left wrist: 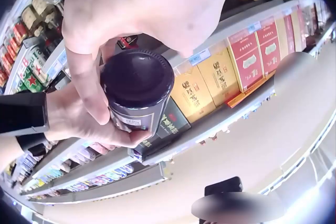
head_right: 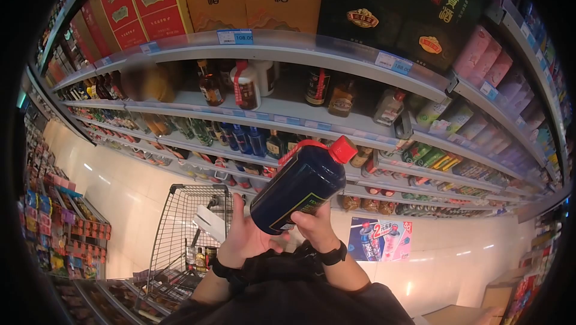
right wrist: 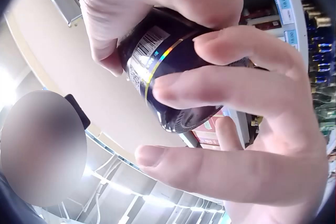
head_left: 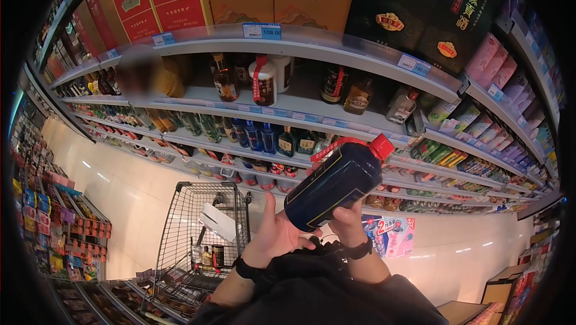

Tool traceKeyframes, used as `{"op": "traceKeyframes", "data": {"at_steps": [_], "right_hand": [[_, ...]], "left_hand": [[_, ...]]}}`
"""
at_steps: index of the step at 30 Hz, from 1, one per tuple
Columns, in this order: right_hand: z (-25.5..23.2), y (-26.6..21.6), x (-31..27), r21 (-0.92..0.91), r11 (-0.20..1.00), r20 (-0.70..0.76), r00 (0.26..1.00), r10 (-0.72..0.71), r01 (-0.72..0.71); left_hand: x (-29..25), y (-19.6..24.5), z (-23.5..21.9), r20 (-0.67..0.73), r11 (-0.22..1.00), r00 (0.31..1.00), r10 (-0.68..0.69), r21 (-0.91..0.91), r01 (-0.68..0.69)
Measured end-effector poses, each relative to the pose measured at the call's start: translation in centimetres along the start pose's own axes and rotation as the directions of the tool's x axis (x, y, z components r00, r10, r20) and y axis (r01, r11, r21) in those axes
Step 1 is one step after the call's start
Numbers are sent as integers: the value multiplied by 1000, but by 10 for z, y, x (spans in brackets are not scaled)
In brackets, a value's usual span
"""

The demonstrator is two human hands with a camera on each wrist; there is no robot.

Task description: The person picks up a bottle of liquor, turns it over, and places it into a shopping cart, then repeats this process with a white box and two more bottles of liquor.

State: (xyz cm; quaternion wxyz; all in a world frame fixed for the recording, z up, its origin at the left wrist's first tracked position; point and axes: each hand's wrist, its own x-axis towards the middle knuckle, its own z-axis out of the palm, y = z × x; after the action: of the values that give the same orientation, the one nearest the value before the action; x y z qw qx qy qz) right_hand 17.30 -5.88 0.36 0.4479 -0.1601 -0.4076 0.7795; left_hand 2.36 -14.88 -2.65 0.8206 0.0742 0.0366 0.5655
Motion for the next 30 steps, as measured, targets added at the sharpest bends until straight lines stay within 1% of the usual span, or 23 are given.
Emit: {"op": "traceKeyframes", "data": {"at_steps": [1, 3, 7, 9, 10, 12, 13, 15, 16, 18, 19, 20, 21, 22, 24, 25, 26, 27, 28, 29, 30], "right_hand": [[-1, 1, 1, 1, 1000, 1, 1000, -1, 1], [-2, 3, 0, 50, 999, 9, 1000, 13, -13], [-2, 3, -2, 53, 998, 45, 998, 42, -44], [-6, -2, -3, -97, 988, 67, 990, 126, -119], [-5, -1, -2, -97, 988, 67, 990, 125, -119], [-5, -1, 1, -193, 981, 158, 986, 55, -24], [-10, 1, 2, -195, 981, 159, 986, 57, -26], [-22, 5, 5, -351, 933, 266, 964, 24, 73], [-20, 4, 3, -350, 934, 263, 965, 25, 71], [-12, 2, 2, -224, 974, 140, 987, 72, -39], [-10, 9, 2, -224, 974, 140, 987, 75, -42], [-10, 19, 2, -197, 977, 91, 994, -67, 84], [-9, 24, 4, -177, 961, 40, 977, -208, 212], [-9, 22, 4, -201, 957, 85, 977, -197, 211], [-5, 22, 2, -180, 965, 75, 981, -180, 191], [-4, 22, 1, -158, 971, 62, 984, -169, 177], [-3, 21, 0, -157, 972, 59, 984, -170, 177], [-3, 19, -1, -135, 982, 54, 991, -124, 130], [-3, 18, -2, -113, 990, 49, 996, -75, 80], [-4, 19, -2, -112, 991, 45, 996, -71, 76], [-4, 21, 1, 33, 995, 58, 993, -99, 97]], "left_hand": [[1, 2, 1, 0, 1000, 1000, 0, 2, 0], [1, 4, 3, -20, 994, 994, -106, 16, 107], [3, 4, 15, -6, 988, 989, -149, -33, 149], [3, 6, 12, 33, 990, 992, -118, -67, 120], [3, 6, 7, 33, 990, 992, -119, -67, 121], [4, 2, -4, 35, 995, 999, -11, -101, 14], [3, 1, -5, 36, 995, 999, -8, -103, 12], [1, 1, -6, 1, 988, 991, 135, 75, -134], [0, 1, -7, -1, 988, 991, 133, 74, -132], [-1, 1, -9, 34, 938, 965, 259, 232, -260], [-2, 1, -11, 33, 938, 965, 260, 230, -260], [-2, 2, -12, 5, 917, 955, 297, 276, -287], [-1, 3, -13, -20, 893, 941, 337, 322, -313], [0, 3, -13, -19, 892, 939, 342, 321, -319], [-1, 1, -8, -81, 842, 895, 439, 384, -378], [-1, 0, -3, -84, 843, 895, 439, 384, -377], [0, -2, 2, -78, 816, 874, 480, 405, -412], [2, -3, 4, -71, 787, 851, 520, 427, -445], [4, -4, 5, -74, 788, 852, 519, 427, -443], [6, -5, 4, -16, 699, 810, 587, 514, -497], [7, -6, 5, 51, 597, 764, 643, 591, -542]]}}
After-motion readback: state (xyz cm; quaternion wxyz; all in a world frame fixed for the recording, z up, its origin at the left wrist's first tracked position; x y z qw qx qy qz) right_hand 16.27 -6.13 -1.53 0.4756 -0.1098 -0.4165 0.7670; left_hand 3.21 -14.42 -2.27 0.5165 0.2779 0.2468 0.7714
